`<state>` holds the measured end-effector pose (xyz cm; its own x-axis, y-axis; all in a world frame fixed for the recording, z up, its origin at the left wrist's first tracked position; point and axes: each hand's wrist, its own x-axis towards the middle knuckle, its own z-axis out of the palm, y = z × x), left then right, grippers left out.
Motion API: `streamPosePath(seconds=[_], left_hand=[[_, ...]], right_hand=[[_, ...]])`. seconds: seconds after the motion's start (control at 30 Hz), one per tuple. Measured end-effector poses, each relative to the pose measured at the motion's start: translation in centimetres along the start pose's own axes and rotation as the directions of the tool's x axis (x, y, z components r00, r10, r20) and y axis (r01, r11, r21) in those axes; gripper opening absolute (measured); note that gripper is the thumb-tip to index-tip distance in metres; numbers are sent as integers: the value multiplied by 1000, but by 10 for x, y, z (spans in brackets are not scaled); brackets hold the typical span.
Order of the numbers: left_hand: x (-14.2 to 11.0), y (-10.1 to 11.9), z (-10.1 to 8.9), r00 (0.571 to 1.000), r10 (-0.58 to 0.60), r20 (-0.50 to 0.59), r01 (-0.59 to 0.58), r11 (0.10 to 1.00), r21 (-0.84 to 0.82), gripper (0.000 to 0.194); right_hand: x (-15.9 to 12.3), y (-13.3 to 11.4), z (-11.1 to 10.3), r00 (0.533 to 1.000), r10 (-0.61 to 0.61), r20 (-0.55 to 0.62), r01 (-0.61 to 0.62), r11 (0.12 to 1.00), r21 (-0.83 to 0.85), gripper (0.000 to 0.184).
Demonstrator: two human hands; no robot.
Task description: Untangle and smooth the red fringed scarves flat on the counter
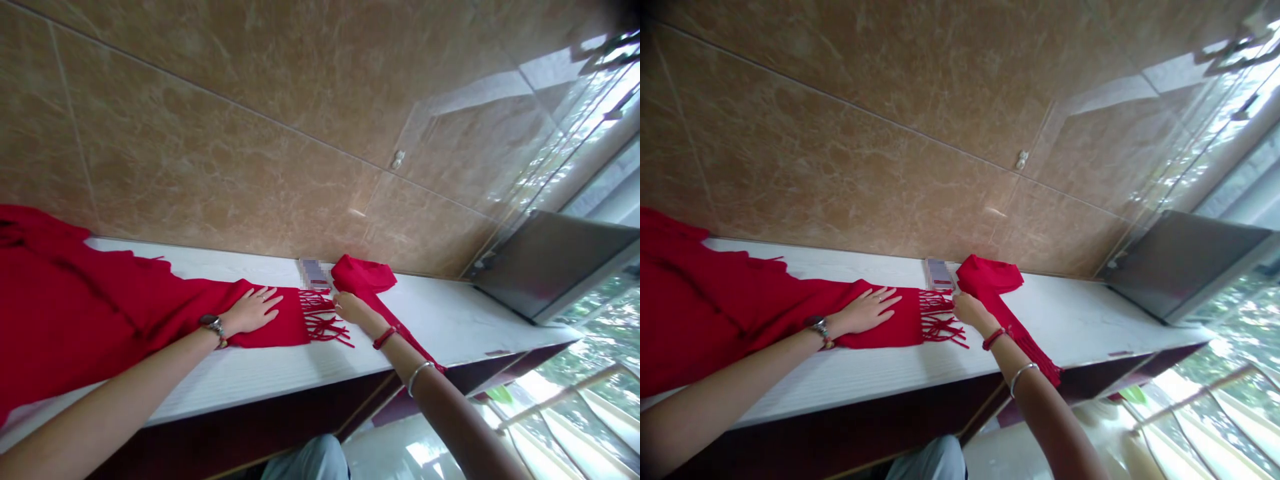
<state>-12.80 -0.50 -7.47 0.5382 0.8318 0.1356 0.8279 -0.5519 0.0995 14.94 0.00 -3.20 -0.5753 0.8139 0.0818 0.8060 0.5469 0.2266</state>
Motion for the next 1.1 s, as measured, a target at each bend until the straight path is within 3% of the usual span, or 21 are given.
streamPosePath(seconds=[0.13, 0.23, 0.3, 0.47, 0.57, 0.7, 0.87, 0.97, 1.1], left_hand=[[-2, 0, -2, 1000, -1, 17, 2, 1000, -11, 49], [-2, 0, -3, 1000, 0, 18, 0, 1000, -11, 49], [-2, -1, -2, 1000, -4, 24, 4, 1000, -18, 49], [-2, -2, -3, 999, -10, 41, 12, 999, -36, 49], [-1, -3, -2, 1000, -2, 26, 4, 999, -46, 49], [1, -7, 3, 1000, 5, 0, -5, 998, -57, 49], [0, -9, 5, 1000, 16, -3, -16, 997, -80, 49], [-2, -9, 3, 1000, 16, 14, -14, 996, -94, 49], [-3, -7, 1, 1000, 21, 13, -20, 995, -93, 49]], right_hand=[[31, -29, -11, 989, -143, -33, 145, 986, 84, 26], [45, -39, -8, 976, -217, 5, 215, 970, 109, 23], [41, -30, -3, 977, -208, 34, 204, 974, 99, 22], [4, 20, -4, 990, -115, 80, 111, 992, 52, 22], [-3, 27, -14, 994, -98, 49, 95, 994, 62, 24], [23, -3, -16, 987, -153, -42, 157, 980, 121, 29], [57, -31, 3, 990, -136, -31, 139, 982, 128, 29], [49, -15, 13, 999, -54, -6, 55, 994, 91, 29], [17, 23, 12, 998, 43, 34, -44, 998, 41, 24]])
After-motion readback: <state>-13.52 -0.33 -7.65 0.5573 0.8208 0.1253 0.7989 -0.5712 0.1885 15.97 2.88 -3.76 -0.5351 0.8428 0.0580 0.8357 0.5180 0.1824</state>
